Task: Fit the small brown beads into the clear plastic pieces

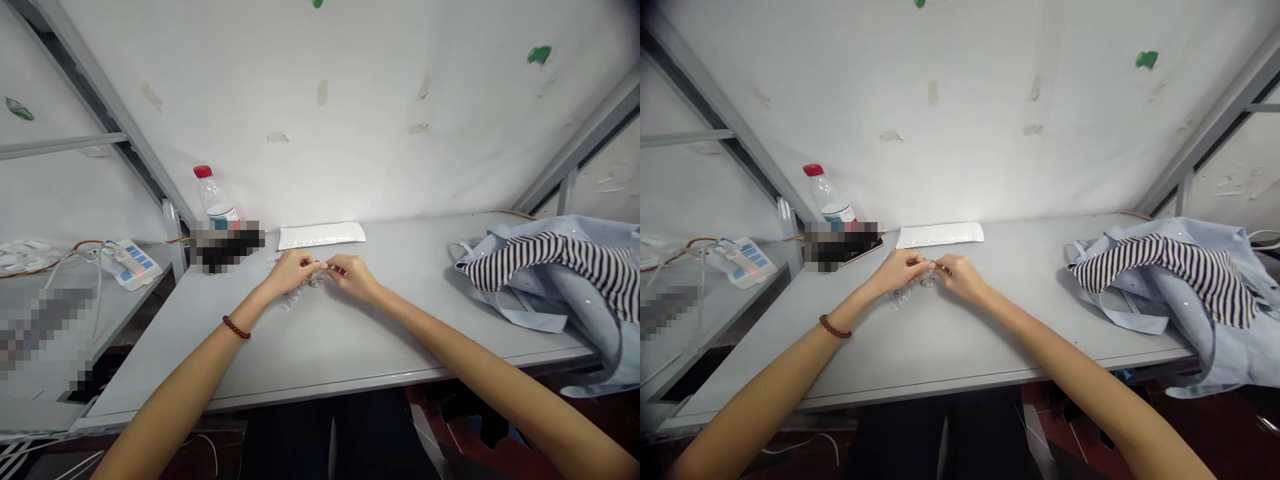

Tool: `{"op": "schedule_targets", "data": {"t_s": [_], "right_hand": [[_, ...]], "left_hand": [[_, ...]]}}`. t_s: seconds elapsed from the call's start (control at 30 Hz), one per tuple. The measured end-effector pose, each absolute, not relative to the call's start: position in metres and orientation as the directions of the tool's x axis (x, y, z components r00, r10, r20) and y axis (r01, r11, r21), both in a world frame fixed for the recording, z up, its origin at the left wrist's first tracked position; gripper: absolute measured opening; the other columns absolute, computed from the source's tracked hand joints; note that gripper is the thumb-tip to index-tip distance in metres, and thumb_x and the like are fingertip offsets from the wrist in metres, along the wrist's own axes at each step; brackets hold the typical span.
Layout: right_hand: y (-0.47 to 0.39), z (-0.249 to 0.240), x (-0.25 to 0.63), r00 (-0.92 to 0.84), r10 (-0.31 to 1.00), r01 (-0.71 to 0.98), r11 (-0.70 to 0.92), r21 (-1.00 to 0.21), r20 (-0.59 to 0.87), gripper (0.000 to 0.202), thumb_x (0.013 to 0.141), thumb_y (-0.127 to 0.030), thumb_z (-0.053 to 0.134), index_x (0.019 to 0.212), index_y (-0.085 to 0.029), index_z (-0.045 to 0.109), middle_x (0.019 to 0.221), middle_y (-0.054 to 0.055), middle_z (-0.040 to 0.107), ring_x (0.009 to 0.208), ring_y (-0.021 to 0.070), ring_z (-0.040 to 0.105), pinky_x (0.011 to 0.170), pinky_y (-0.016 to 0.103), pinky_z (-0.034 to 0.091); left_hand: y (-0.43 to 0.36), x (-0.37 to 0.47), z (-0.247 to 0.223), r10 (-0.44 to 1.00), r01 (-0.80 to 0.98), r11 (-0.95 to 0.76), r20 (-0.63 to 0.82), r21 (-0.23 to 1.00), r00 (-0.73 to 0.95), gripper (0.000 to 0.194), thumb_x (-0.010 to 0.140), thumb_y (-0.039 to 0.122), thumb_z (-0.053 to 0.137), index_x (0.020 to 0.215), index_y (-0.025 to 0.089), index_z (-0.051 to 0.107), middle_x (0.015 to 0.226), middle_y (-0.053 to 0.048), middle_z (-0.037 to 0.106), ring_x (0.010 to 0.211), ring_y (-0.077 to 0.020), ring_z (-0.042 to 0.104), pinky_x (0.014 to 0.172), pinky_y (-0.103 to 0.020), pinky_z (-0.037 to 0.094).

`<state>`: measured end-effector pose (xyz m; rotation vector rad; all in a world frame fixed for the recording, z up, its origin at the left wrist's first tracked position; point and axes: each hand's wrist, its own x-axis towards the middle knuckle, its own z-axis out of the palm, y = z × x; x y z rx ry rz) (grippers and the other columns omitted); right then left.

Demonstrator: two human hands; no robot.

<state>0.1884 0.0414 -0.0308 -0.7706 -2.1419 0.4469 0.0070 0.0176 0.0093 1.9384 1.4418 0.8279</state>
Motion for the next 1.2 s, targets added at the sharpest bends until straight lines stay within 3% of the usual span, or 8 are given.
{"op": "schedule_targets", "data": {"t_s": [0.17,0.37,0.57,0.7,0.87,0.97,1.07,1.2], "right_hand": [[0.055,-0.025,0.206,-0.546,0.679,0.459,0.732,-0.503,0.490,0.014,0.084,-0.015,0.053,0.084,-0.014,0.067,0.081,0.007,0.067,0.064,0.0132,0.055,0.061,0.026,0.044],[0.057,-0.024,0.220,-0.592,0.733,0.557,0.673,-0.487,0.336,0.014,0.086,-0.016,0.053,0.086,-0.016,0.068,0.079,0.006,0.064,0.066,0.0144,0.054,0.064,0.028,0.045],[0.046,-0.023,0.216,-0.667,0.702,0.555,0.691,-0.464,0.248,0.015,0.086,-0.016,0.055,0.094,-0.015,0.067,0.089,0.008,0.061,0.072,0.0149,0.055,0.070,0.030,0.047],[0.039,-0.022,0.214,-0.659,0.684,0.536,0.718,-0.444,0.311,0.018,0.086,-0.016,0.051,0.098,-0.015,0.065,0.094,0.010,0.061,0.071,0.0152,0.056,0.070,0.031,0.048],[0.027,-0.020,0.208,-0.694,0.547,0.339,0.822,-0.458,0.468,0.019,0.092,-0.024,0.049,0.103,-0.016,0.062,0.092,0.009,0.062,0.073,0.0154,0.056,0.065,0.029,0.047],[0.023,-0.018,0.204,-0.674,0.567,0.297,0.795,-0.529,0.473,0.020,0.093,-0.024,0.046,0.093,-0.017,0.065,0.079,0.005,0.063,0.065,0.0134,0.052,0.062,0.028,0.045],[0.019,-0.014,0.201,-0.598,0.702,0.249,0.622,-0.743,0.387,0.016,0.089,-0.024,0.052,0.087,-0.017,0.066,0.076,0.003,0.064,0.060,0.0111,0.051,0.058,0.026,0.043],[0.021,-0.007,0.200,-0.541,0.825,0.016,0.204,-0.979,0.163,0.013,0.081,-0.028,0.059,0.084,-0.016,0.063,0.071,0.001,0.060,0.057,0.0110,0.053,0.059,0.029,0.047]], "left_hand": [[0.014,-0.017,0.012,0.943,0.642,-0.334,0.254,0.690,0.217,0.024,0.080,0.038,0.059,0.072,0.016,0.064,0.066,-0.001,0.063,0.060,-0.0131,0.054,0.058,-0.025,0.041],[0.003,-0.012,0.001,0.855,0.751,-0.518,0.223,0.409,0.468,0.015,0.079,0.029,0.062,0.090,0.019,0.067,0.091,-0.006,0.063,0.094,-0.0229,0.053,0.081,-0.035,0.044],[0.002,-0.006,-0.010,0.860,0.797,-0.510,0.160,0.322,0.485,0.013,0.086,0.026,0.052,0.086,0.018,0.062,0.092,-0.007,0.059,0.096,-0.0240,0.050,0.080,-0.037,0.043],[0.000,-0.003,-0.010,0.847,0.786,-0.530,0.176,0.317,0.501,0.011,0.084,0.023,0.049,0.082,0.018,0.059,0.087,-0.006,0.058,0.092,-0.0234,0.050,0.077,-0.035,0.042],[-0.004,0.006,-0.009,0.867,0.725,-0.496,0.232,0.478,0.440,0.014,0.086,0.030,0.050,0.084,0.018,0.057,0.084,-0.005,0.060,0.085,-0.0213,0.053,0.074,-0.033,0.041],[-0.006,0.010,-0.007,0.903,0.664,-0.413,0.183,0.624,0.389,0.019,0.089,0.030,0.045,0.085,0.018,0.059,0.080,-0.003,0.061,0.075,-0.0178,0.053,0.069,-0.030,0.040],[-0.008,0.011,-0.001,0.928,0.603,-0.305,0.088,0.737,0.362,0.022,0.089,0.030,0.045,0.084,0.017,0.062,0.075,-0.001,0.059,0.067,-0.0147,0.050,0.062,-0.028,0.037],[-0.006,0.009,0.006,0.937,0.423,-0.130,-0.029,0.897,0.349,0.023,0.087,0.036,0.051,0.081,0.015,0.061,0.062,0.003,0.050,0.055,-0.0108,0.046,0.054,-0.025,0.036]]}}
